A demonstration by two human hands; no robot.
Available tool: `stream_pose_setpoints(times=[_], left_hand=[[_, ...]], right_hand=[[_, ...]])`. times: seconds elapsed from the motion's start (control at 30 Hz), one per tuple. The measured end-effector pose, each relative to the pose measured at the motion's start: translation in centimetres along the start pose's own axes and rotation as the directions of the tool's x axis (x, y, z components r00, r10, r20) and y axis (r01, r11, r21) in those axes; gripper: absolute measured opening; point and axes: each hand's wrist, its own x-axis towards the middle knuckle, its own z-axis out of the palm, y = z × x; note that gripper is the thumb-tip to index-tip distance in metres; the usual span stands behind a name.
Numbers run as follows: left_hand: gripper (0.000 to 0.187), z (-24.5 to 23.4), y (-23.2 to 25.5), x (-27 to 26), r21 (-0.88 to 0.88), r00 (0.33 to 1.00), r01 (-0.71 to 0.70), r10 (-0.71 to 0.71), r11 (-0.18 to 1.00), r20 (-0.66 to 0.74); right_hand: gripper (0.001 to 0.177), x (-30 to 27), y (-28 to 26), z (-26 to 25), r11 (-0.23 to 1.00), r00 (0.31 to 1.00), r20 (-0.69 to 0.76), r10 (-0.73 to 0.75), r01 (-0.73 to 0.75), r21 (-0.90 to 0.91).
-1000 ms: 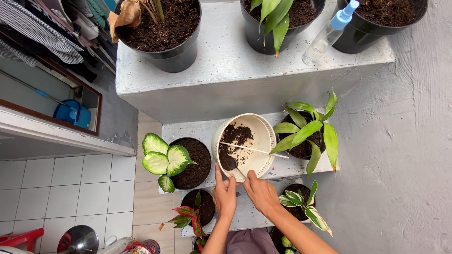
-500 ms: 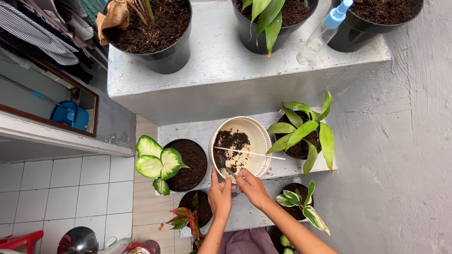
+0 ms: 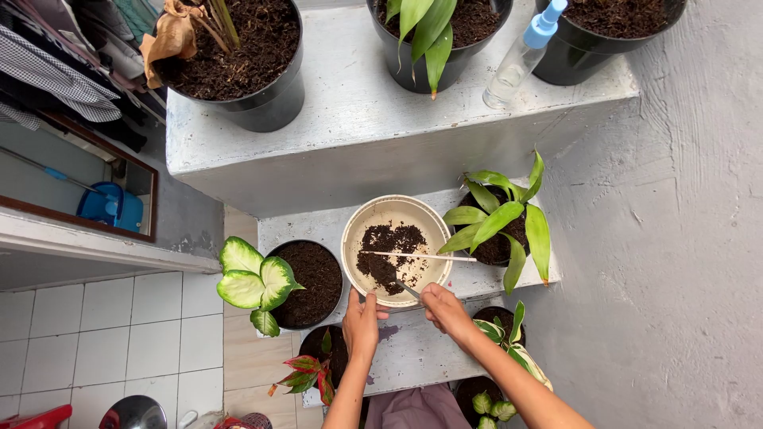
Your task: Adding soil additives and spraying water to care for domestic potted plants placed on tiled steps.
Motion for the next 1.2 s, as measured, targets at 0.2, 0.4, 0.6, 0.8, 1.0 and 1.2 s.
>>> stream_pose_setpoints(times=[0.2, 0.4, 0.6, 0.8, 1.0, 1.2], left_hand=[[0.059, -0.7, 2.6, -1.9, 0.275, 0.995, 0.087, -0.069, 0.958, -0.074], [0.074, 1.7, 1.1, -3.8, 0.431, 0.849, -0.313, 0.453, 0.846, -0.272], [0.061, 4.6, 4.4, -5.3, 0.2, 0.823, -0.494, 0.529, 0.846, -0.205], [0.053, 8.6, 6.1, -5.8, -0.055, 0.869, -0.485, 0.474, 0.873, -0.142], [0.052, 12.7, 7.1, -7.1, -0.111, 0.881, -0.473, 0.471, 0.874, -0.043], [0.051, 15.0, 7.6, -6.9, -0.178, 0.9, -0.429, 0.436, 0.885, 0.001]], right_hand=[[0.015, -2.5, -0.9, -2.9, 1.0, 0.999, 0.026, 0.024, -0.024, -0.003], [0.016, -5.6, -1.7, -5.3, 1.0, 1.0, 0.021, -0.018, 0.017, 0.023], [0.014, -8.7, -0.8, -8.0, 0.998, 0.999, -0.036, -0.02, 0.022, 0.051], [0.014, -11.8, 0.8, -11.6, 0.991, 0.992, -0.13, -0.004, 0.021, 0.132], [0.014, -14.2, 2.5, -15.8, 0.98, 0.97, -0.242, -0.007, 0.055, 0.192], [0.014, -13.7, 1.9, -19.4, 0.979, 0.929, -0.37, -0.017, 0.091, 0.184]])
